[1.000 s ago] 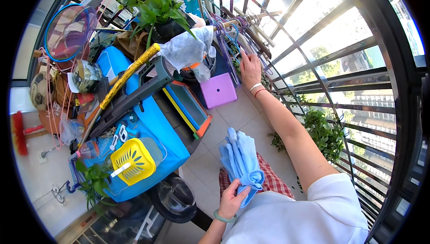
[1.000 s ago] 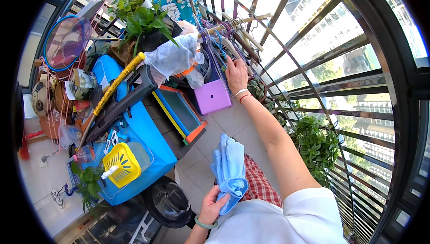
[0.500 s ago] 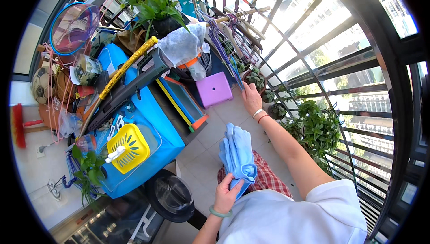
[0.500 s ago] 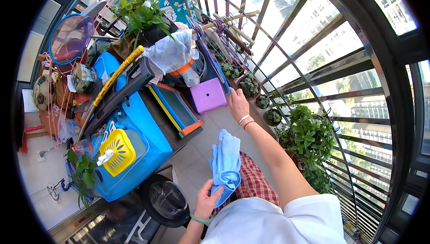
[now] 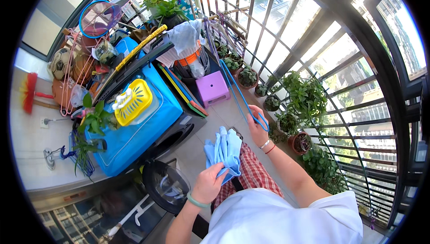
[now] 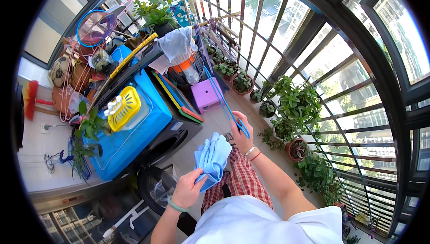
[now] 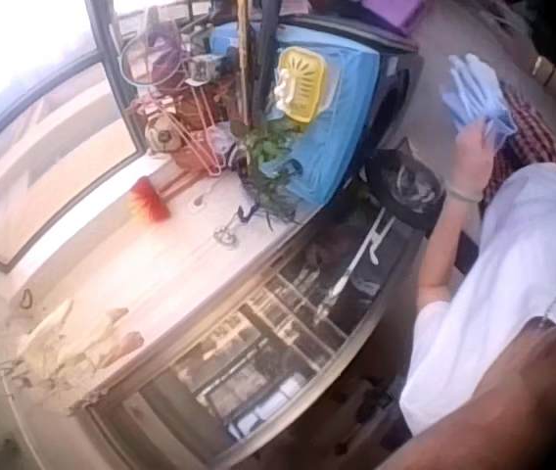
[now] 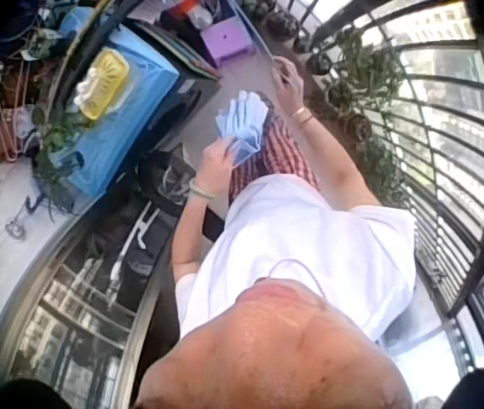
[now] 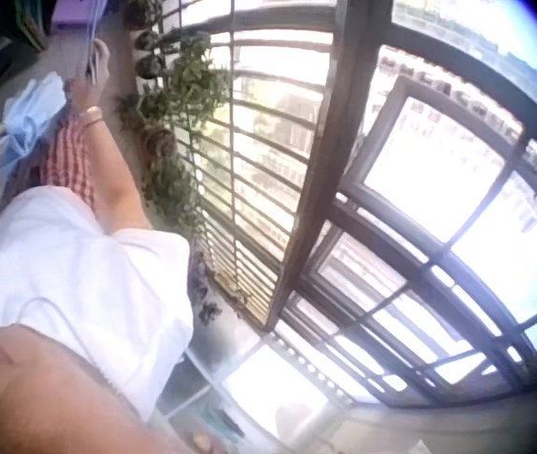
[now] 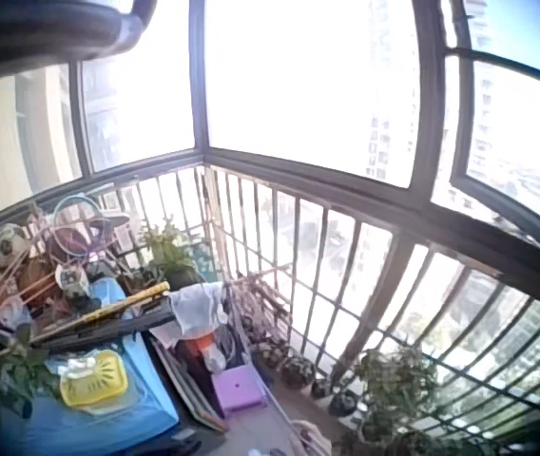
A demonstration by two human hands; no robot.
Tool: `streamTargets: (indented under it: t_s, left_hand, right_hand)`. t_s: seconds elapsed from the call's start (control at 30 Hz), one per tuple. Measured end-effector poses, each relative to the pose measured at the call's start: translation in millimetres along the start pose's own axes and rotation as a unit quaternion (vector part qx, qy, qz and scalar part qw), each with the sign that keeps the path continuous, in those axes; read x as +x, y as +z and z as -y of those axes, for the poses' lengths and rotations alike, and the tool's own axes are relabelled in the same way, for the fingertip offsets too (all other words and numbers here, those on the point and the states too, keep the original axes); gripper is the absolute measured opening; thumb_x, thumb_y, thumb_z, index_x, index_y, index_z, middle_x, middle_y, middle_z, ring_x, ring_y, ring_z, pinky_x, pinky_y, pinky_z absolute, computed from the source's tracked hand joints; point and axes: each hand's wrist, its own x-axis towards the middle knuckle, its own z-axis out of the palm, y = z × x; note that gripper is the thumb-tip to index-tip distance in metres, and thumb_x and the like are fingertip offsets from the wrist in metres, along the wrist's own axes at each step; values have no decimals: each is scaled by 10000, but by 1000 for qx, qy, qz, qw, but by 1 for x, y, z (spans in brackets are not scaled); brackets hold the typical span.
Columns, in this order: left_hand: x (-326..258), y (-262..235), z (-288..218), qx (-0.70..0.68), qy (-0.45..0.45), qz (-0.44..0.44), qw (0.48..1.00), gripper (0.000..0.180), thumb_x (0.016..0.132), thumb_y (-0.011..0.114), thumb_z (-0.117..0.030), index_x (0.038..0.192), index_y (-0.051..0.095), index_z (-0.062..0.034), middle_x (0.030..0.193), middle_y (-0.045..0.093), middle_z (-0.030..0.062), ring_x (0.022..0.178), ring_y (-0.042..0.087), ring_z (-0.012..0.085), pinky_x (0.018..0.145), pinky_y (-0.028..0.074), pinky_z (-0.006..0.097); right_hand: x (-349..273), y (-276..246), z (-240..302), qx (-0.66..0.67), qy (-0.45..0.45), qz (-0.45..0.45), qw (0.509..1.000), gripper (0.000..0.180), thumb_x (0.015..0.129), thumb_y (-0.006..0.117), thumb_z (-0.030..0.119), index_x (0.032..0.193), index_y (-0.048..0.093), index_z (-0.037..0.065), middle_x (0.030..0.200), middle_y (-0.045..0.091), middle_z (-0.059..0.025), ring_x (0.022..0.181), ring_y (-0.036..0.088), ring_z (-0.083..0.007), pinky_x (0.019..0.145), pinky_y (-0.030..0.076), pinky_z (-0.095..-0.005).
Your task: The person removes various garments from a washing machine, places each on a hanger, and hangs them on a nearby rack. Items handled include a grey t-shirt, a light blue t-shirt, a black t-shirt, brown shorts, a striped tank top, and a beige t-shirt.
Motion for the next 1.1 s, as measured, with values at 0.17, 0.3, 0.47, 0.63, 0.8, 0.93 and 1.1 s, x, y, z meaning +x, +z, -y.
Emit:
streamTargets:
  t_s: [0.17, 0.3, 0.47, 0.63, 0.8, 0.93, 1.1]
  left_hand:
    - [-51, -16, -15, 179, 17, -39, 983, 192, 923, 586, -140, 1084, 625, -42, 852, 644, 215, 781, 618, 409, 674, 499, 418]
    - [-92, -35, -22, 214, -7, -154, 964, 139, 933, 576, -132, 991, 629, -18, 799, 634, 212, 735, 610, 404, 630, 478, 417]
    - [-141, -59, -24, 101, -50, -249, 962, 204, 923, 634, -189, 934, 637, 14, 766, 581, 108, 681, 551, 200, 623, 417, 289]
    - [-206, -58, -5, -156, -116, -330, 924, 337, 921, 670, -306, 958, 685, 30, 840, 559, -19, 786, 491, 64, 700, 401, 223]
    - [-275, -25, -27, 5, -108, -411, 905, 347, 913, 674, -320, 1004, 689, 14, 763, 470, -6, 707, 446, 84, 638, 373, 245]
    - [-324, 2, -55, 59, -95, -447, 887, 320, 915, 669, -304, 977, 683, 10, 713, 404, 4, 655, 398, 97, 591, 340, 267]
    - [-388, 36, -85, 41, -78, -461, 883, 287, 927, 656, -265, 957, 671, 20, 712, 417, 7, 648, 399, 87, 579, 339, 259]
  right_hand:
    - [-23, -17, 82, 66, -55, 130, 988, 244, 959, 584, 104, 1192, 602, 32, 711, 470, 44, 601, 407, -31, 524, 337, -205]
    - [-67, -37, 138, 180, 17, 283, 942, 250, 984, 539, 112, 1214, 596, 32, 658, 467, 57, 555, 427, -24, 491, 361, -201]
    - [-122, -84, 176, 255, 87, 413, 870, 292, 1015, 463, 112, 1276, 548, 12, 601, 492, 43, 472, 440, -15, 427, 384, -188]
    - [-166, -123, 197, 177, 14, 514, 839, 285, 997, 494, 91, 1256, 575, 5, 584, 527, 37, 479, 466, -24, 432, 379, -216]
    - [-224, -122, 212, 72, -196, 532, 820, 254, 951, 567, 72, 1199, 604, 38, 578, 556, -56, 447, 515, -148, 430, 388, -301]
    - [-268, -117, 235, 32, -259, 555, 789, 221, 953, 571, 124, 1161, 600, 56, 579, 556, -99, 443, 517, -264, 441, 416, -350]
    - [-325, -85, 253, 28, -294, 612, 734, 222, 968, 550, 158, 1111, 597, -5, 562, 557, -126, 470, 553, -285, 474, 437, -373]
